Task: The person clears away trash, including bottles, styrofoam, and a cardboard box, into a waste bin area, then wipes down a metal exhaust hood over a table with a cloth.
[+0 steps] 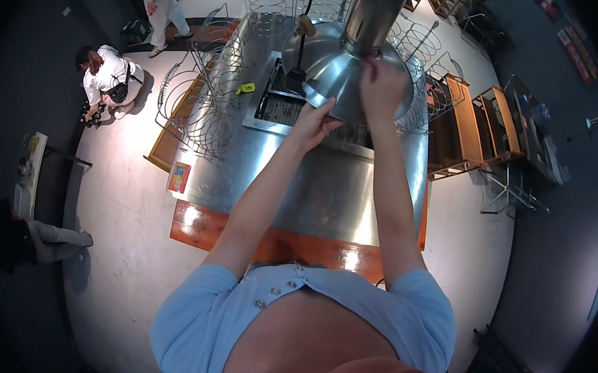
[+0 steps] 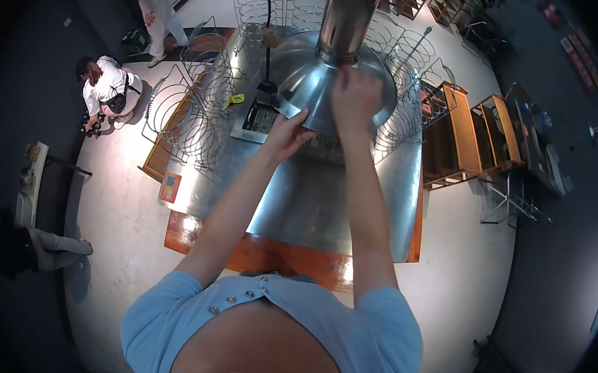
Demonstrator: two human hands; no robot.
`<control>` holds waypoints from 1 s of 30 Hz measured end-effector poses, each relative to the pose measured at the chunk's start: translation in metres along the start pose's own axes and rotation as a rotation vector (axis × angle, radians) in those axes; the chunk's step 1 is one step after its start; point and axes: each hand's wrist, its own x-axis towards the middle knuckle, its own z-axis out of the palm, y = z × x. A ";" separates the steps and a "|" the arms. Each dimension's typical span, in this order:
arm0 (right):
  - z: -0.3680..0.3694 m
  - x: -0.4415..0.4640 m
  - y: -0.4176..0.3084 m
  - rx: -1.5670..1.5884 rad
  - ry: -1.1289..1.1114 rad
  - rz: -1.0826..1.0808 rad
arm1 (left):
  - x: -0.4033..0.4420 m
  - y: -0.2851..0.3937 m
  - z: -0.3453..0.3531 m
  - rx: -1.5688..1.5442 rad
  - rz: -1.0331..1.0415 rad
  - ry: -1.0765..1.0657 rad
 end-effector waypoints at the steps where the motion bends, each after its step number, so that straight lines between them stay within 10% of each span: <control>1: -0.005 -0.005 -0.018 0.051 -0.058 -0.075 | -0.003 -0.005 0.002 -0.009 0.035 0.004; 4: -0.008 -0.017 -0.036 0.186 -0.049 -0.293 | -0.014 -0.012 0.009 -0.020 0.075 0.021; 10: -0.016 -0.008 0.007 0.031 0.008 0.158 | -0.033 -0.014 0.009 0.016 0.055 0.071; 16: -0.025 -0.041 -0.045 0.307 -0.050 -0.362 | -0.031 -0.036 0.011 0.029 0.093 0.065; 18: -0.031 -0.031 -0.021 0.244 -0.003 -0.327 | -0.033 -0.042 0.019 0.037 0.096 0.062; 20: -0.037 -0.021 0.000 0.150 -0.048 0.257 | -0.039 -0.046 0.021 0.039 0.095 0.067; 22: -0.037 -0.027 0.004 0.103 0.005 0.160 | -0.042 -0.043 0.017 -0.134 -0.036 -0.171; 30: -0.042 -0.031 0.026 0.181 -0.002 0.105 | -0.026 -0.004 -0.003 -0.237 0.100 -0.014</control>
